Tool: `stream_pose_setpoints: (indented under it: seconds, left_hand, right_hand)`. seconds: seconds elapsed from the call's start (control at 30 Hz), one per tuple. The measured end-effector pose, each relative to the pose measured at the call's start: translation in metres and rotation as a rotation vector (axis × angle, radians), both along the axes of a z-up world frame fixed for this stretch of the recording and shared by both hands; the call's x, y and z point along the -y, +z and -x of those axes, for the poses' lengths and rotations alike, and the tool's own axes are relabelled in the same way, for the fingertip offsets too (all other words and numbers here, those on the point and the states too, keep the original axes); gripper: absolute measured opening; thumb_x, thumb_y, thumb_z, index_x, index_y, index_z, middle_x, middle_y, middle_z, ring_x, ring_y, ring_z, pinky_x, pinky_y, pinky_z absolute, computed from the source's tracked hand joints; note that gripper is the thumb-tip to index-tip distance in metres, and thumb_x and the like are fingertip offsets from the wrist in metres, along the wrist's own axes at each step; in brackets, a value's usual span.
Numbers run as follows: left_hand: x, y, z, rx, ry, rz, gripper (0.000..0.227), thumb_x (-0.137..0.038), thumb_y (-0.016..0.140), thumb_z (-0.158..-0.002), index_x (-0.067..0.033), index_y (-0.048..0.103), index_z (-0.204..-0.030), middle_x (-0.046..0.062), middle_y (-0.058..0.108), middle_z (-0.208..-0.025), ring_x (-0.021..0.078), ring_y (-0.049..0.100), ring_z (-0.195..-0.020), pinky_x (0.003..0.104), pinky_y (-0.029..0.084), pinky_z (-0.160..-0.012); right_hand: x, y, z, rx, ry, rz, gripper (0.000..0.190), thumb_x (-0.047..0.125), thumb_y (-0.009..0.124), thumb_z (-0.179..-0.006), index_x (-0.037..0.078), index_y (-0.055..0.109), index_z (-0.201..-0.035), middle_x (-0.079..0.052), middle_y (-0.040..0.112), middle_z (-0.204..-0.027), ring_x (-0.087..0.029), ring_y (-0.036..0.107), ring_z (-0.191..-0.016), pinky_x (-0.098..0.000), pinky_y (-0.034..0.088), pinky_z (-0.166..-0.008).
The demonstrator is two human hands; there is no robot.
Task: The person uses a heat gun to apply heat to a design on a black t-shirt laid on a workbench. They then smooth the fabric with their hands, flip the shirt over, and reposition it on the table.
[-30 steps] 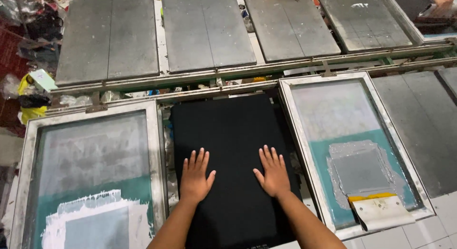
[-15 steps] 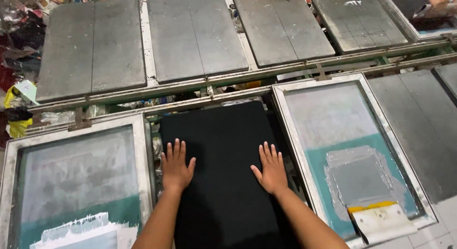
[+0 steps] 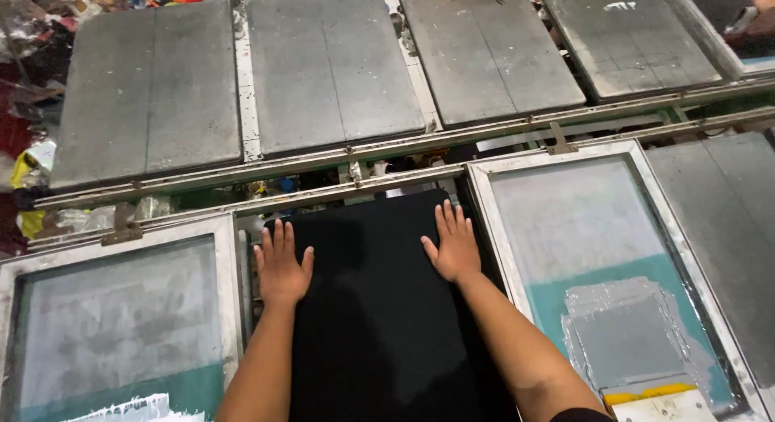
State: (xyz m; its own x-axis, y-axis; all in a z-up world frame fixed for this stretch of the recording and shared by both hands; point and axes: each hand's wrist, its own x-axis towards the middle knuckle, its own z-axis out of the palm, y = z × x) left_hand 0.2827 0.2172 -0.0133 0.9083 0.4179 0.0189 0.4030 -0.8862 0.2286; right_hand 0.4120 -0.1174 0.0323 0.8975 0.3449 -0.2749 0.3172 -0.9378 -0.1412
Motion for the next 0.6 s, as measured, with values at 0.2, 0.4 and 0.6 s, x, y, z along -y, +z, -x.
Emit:
stream_pose_setpoints:
  seconds: [0.2, 0.4, 0.6]
  left_hand:
    - [0.004, 0.01, 0.0, -0.004, 0.002, 0.003, 0.071, -0.054, 0.039, -0.104, -0.0143, 0.033, -0.162, 0.008, 0.027, -0.172, 0.0344, 0.025, -0.157, 0.056, 0.025, -0.126]
    - [0.003, 0.011, -0.002, -0.043, 0.006, 0.03, 0.071, -0.056, 0.037, -0.105, -0.0158, 0.032, -0.163, 0.006, 0.024, -0.172, 0.0329, 0.022, -0.158, 0.056, 0.021, -0.127]
    - [-0.001, 0.008, -0.004, -0.036, -0.014, 0.113, 0.075, -0.053, 0.035, -0.101, -0.0127, 0.022, -0.163, 0.004, 0.013, -0.173, 0.0301, 0.004, -0.159, 0.052, 0.007, -0.126]
  right_hand:
    - [-0.013, -0.011, -0.013, 0.011, -0.07, -0.045, 0.078, 0.06, 0.028, -0.106, 0.013, 0.015, -0.167, -0.009, 0.008, -0.175, -0.033, 0.005, -0.16, -0.0494, 0.008, -0.13]
    - [-0.1, 0.036, 0.086, 0.154, 0.24, -0.409, 0.068, 0.038, 0.057, -0.099, 0.002, 0.041, -0.154, -0.028, 0.028, -0.164, -0.05, 0.02, -0.153, -0.0631, 0.017, -0.123]
    - [-0.078, -0.009, 0.178, -0.016, 0.813, -0.42, 0.079, 0.056, 0.042, -0.099, 0.009, 0.029, -0.162, -0.015, 0.019, -0.171, -0.039, 0.011, -0.158, -0.0543, 0.01, -0.124]
